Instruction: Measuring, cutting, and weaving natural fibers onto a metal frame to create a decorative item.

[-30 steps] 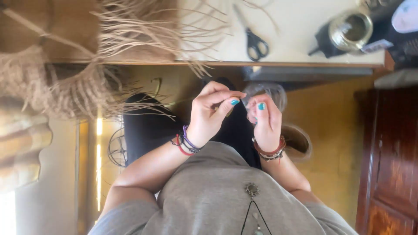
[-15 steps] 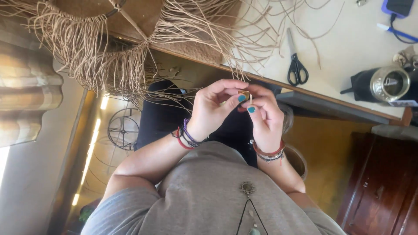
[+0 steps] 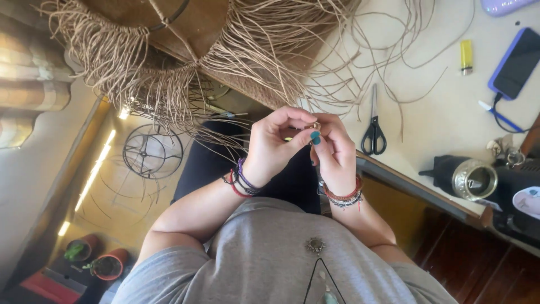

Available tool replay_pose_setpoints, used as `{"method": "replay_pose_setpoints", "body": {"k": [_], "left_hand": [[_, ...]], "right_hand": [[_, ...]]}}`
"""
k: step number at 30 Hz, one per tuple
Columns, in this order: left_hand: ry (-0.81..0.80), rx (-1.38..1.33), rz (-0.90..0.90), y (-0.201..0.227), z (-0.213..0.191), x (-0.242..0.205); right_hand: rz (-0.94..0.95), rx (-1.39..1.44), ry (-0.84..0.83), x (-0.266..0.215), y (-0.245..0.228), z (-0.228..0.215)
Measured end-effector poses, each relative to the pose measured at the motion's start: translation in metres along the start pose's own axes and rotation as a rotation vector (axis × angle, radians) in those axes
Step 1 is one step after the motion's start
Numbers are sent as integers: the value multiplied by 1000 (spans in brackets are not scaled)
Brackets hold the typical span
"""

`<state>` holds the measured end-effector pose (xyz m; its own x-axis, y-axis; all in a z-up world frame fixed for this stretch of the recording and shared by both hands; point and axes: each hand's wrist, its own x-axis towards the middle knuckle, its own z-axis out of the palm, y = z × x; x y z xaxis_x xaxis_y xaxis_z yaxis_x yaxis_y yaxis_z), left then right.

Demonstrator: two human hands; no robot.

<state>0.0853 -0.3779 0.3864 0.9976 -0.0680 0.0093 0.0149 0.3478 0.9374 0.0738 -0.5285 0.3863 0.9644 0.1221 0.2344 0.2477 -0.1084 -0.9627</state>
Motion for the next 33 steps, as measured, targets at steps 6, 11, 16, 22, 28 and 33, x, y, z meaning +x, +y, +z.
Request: {"method": "replay_pose_setpoints", "body": {"k": [6, 11, 16, 22, 28, 33], "left_hand": [[46, -13, 184, -2, 0, -8], [99, -148, 270, -3, -17, -2], [67, -337, 292, -2, -47, -4], [-31, -536, 231, -7, -74, -24], [21, -556, 279, -14, -96, -38], [62, -611, 307, -28, -101, -37]], "right_hand": [[75, 75, -63, -7, -3, -1], [177, 184, -68, -48, 22, -11], [193, 253, 68, -112, 25, -8], [155, 87, 217, -165, 8, 14], [137, -81, 153, -188, -4, 16], [281, -91, 170, -200, -12, 0]]}}
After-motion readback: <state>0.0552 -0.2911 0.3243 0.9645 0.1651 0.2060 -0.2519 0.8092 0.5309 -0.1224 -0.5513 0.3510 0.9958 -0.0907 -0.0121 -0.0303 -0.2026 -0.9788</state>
